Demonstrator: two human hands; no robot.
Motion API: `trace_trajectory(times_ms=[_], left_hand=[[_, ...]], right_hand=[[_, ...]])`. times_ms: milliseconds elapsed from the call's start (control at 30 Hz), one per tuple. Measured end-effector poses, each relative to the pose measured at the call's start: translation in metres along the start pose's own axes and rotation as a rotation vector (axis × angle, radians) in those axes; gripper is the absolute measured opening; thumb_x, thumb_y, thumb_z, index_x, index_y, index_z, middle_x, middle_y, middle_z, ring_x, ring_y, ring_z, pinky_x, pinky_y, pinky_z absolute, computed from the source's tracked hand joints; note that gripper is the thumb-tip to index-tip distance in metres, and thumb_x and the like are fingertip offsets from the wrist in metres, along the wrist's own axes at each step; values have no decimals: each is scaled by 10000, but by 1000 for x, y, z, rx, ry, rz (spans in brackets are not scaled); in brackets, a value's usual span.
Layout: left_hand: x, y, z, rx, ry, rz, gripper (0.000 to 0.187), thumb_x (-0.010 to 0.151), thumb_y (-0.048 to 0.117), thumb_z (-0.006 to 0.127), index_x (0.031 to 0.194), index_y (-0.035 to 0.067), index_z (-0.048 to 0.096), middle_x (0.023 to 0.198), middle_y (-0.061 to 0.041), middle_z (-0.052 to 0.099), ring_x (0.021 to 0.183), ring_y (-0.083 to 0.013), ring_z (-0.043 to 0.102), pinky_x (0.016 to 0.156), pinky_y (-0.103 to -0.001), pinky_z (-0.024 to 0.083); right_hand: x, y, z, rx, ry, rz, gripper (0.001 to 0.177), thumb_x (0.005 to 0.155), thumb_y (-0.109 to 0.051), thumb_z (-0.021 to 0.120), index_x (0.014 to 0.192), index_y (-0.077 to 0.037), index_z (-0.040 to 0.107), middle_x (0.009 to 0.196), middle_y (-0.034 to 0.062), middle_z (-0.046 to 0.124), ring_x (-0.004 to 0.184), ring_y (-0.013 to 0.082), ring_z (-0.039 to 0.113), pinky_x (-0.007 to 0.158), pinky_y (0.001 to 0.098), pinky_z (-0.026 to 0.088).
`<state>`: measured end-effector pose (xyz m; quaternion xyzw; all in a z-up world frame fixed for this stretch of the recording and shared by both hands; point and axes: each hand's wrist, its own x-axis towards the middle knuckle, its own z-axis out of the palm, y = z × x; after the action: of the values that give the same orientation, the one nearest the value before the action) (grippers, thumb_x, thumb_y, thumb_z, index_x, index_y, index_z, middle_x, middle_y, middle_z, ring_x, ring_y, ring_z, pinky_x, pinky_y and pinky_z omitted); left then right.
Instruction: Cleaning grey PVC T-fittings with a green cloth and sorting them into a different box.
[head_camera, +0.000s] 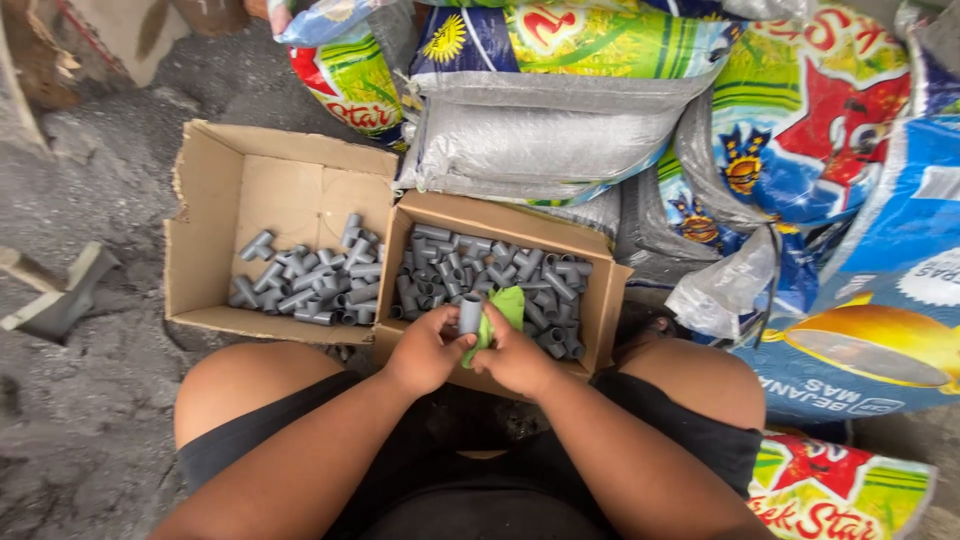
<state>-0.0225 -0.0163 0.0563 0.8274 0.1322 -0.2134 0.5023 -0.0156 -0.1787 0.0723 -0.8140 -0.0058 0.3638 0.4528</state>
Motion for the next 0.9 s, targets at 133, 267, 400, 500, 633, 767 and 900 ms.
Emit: trace_trajectory(times_ms=[133,267,400,500,633,767,900], left_hand=[[-7,3,-4,10,4,31,384,917,248,757,1277,132,688,1141,-110,754,1044,-269,743,879,-375,591],[-2,-10,-8,-46,53,-1,387,926,270,746,1288,151,678,1102,-104,757,1005,-237,746,848,-359,592],[-14,-3,-13,-95,77,-2,384,924,260,741,1282,136,680,1083,-121,758,988,-237,746,840,-358,595],[-23,5,-12,-57,51,45,391,914,226,754,1289,147,681,1113,-150,749,1027,-287,747,860,-385,602],[-18,0,-8,-23,38,66,405,933,208,728,1311,80,661,1148,-175,728,1044,-316,738,857,-408,608],[-8,-8,-6,-70,26,62,434,939,216,712,1338,65,633,1140,-175,708,1041,-319,723,845,-411,602],[-2,-5,-6,-108,11,74,474,929,239,728,1352,56,620,1049,-171,701,970,-291,721,816,-394,592]], right_hand=[[-7,-4,5,-23,5,34,998,828,-235,683,1651,-302,122,989,153,752,970,261,745,859,390,586],[-45,-42,10,-180,-82,41,1004,905,-223,552,1664,-207,-105,1265,279,654,1099,368,700,892,408,573],[-44,-46,9,-200,-116,-14,1035,921,-168,534,1638,-185,-212,1296,303,614,1163,417,663,934,437,569],[-36,-43,3,-204,-61,-7,1029,908,-188,578,1642,-224,-144,1426,324,524,1296,460,571,1065,518,514],[-32,-33,3,-183,-32,-5,1003,876,-273,600,1663,-243,-21,1481,256,510,1336,375,558,1099,432,502],[-31,-31,7,-84,-9,-85,856,970,-240,509,1667,-156,19,1504,309,465,1354,431,524,1106,494,486],[-25,-25,3,12,6,-152,851,974,-205,509,1667,-160,16,1537,321,418,1385,449,469,1123,520,467]])
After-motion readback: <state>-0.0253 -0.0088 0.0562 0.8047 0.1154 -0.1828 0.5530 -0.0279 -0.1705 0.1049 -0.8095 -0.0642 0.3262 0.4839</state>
